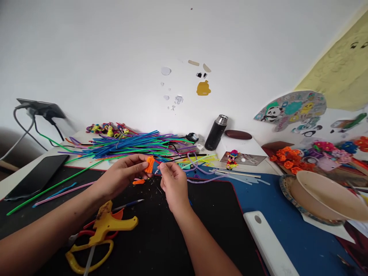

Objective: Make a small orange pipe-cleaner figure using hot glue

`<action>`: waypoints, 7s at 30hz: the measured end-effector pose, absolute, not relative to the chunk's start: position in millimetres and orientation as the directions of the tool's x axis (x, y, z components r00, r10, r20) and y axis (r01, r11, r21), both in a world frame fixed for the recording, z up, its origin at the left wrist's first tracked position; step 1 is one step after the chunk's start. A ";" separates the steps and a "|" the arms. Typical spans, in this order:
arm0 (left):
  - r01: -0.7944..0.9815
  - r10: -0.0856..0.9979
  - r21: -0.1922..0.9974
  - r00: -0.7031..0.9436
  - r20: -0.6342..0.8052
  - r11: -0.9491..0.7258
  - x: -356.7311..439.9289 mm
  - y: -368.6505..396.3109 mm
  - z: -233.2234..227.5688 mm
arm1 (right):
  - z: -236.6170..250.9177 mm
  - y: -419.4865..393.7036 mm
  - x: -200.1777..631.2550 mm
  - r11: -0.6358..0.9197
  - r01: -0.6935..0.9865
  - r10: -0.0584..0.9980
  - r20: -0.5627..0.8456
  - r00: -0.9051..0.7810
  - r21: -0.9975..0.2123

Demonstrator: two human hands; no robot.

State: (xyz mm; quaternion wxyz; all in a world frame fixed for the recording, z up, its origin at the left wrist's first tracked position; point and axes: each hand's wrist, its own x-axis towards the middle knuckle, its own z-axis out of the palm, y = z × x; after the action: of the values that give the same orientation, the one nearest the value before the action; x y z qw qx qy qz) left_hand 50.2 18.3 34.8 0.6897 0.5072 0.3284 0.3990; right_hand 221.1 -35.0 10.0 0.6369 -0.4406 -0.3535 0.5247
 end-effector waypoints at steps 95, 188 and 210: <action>-0.343 0.779 0.819 0.599 -0.185 0.459 59.0 2.9 34.1 | 13.5 -38.5 218.1 -0.115 -0.656 0.993 -0.102 -0.058 -0.746; -0.202 0.872 0.978 0.470 0.141 -0.049 62.2 -1.6 34.8 | 11.1 -41.2 214.8 0.061 -0.473 0.994 0.012 0.105 -0.879; -0.074 0.892 0.987 0.423 0.160 -0.142 61.3 -3.0 32.9 | 6.4 -37.3 217.2 0.071 -0.407 0.992 0.021 0.125 -0.911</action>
State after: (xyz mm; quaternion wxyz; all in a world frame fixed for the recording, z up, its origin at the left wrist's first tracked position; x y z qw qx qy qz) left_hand 61.3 -3.0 32.9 0.5672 0.6242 0.3274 0.4259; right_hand 217.2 -37.3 6.4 0.6340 -0.4006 -0.3653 0.5514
